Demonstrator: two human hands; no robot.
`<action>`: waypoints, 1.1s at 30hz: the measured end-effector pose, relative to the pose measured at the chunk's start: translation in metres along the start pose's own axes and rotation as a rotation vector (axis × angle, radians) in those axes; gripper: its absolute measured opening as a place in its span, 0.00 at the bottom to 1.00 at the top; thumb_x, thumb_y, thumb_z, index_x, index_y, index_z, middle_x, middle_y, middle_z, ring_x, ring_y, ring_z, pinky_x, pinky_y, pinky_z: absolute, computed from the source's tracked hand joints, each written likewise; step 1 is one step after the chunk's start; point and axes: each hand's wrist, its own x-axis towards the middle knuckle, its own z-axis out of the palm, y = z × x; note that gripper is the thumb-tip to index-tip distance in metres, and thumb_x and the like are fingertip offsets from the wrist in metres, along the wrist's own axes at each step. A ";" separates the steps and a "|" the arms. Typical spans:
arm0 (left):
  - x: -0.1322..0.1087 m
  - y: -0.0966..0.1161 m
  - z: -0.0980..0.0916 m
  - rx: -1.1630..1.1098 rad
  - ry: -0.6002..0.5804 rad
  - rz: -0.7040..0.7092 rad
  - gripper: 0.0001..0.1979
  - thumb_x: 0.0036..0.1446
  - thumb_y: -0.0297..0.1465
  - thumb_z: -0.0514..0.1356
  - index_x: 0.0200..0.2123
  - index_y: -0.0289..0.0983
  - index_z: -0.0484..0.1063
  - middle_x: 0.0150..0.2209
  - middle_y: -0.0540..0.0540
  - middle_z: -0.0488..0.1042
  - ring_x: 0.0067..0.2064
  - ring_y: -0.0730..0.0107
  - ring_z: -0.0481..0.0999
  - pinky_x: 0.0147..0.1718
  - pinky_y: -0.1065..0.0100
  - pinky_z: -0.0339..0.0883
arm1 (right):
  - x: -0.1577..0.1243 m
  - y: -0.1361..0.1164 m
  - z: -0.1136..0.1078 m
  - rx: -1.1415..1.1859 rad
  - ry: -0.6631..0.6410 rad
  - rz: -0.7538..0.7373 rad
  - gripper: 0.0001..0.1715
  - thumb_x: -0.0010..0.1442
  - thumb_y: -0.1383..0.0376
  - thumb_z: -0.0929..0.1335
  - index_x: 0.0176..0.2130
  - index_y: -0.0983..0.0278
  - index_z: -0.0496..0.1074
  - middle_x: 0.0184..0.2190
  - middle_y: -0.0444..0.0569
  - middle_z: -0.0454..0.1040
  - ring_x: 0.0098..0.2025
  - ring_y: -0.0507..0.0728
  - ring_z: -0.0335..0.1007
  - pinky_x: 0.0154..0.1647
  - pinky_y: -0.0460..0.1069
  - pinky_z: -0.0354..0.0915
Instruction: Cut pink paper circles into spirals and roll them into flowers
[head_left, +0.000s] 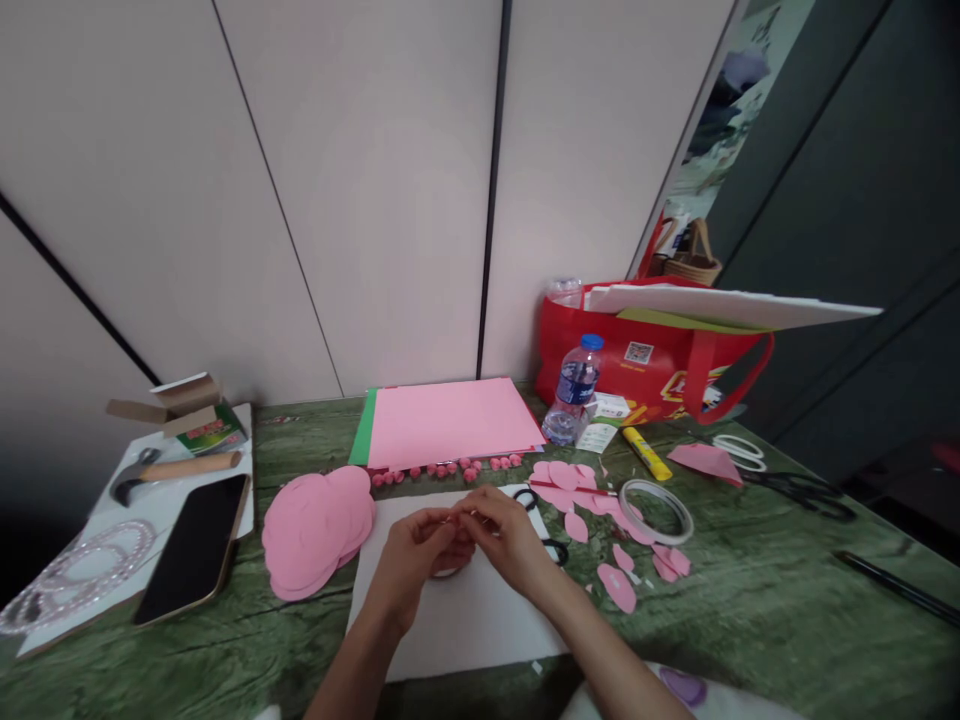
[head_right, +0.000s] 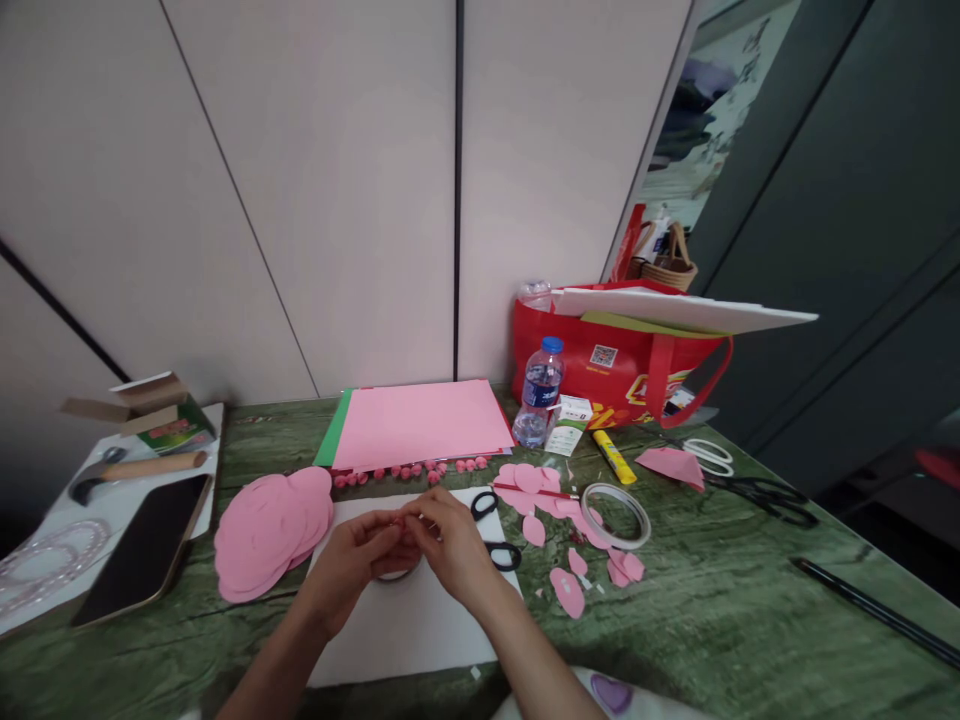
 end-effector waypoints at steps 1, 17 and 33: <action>0.000 0.000 0.000 0.029 0.006 0.003 0.13 0.40 0.32 0.65 0.31 0.30 0.72 0.25 0.43 0.76 0.28 0.66 0.75 0.32 0.65 0.68 | 0.000 0.001 0.001 -0.009 -0.014 -0.002 0.11 0.57 0.67 0.62 0.38 0.58 0.72 0.32 0.48 0.66 0.32 0.52 0.65 0.27 0.45 0.63; 0.002 0.002 -0.003 0.014 -0.004 -0.044 0.11 0.39 0.32 0.66 0.28 0.31 0.74 0.23 0.45 0.75 0.25 0.68 0.74 0.30 0.66 0.69 | 0.002 0.000 -0.001 -0.046 -0.079 -0.051 0.13 0.60 0.67 0.59 0.40 0.58 0.70 0.31 0.47 0.66 0.34 0.53 0.64 0.33 0.47 0.61; 0.004 0.002 -0.007 -0.076 -0.051 -0.060 0.14 0.40 0.31 0.66 0.32 0.29 0.75 0.30 0.38 0.77 0.32 0.61 0.76 0.37 0.61 0.68 | 0.003 0.003 0.000 -0.010 -0.081 0.009 0.11 0.58 0.66 0.61 0.39 0.59 0.70 0.33 0.48 0.68 0.33 0.52 0.65 0.28 0.45 0.62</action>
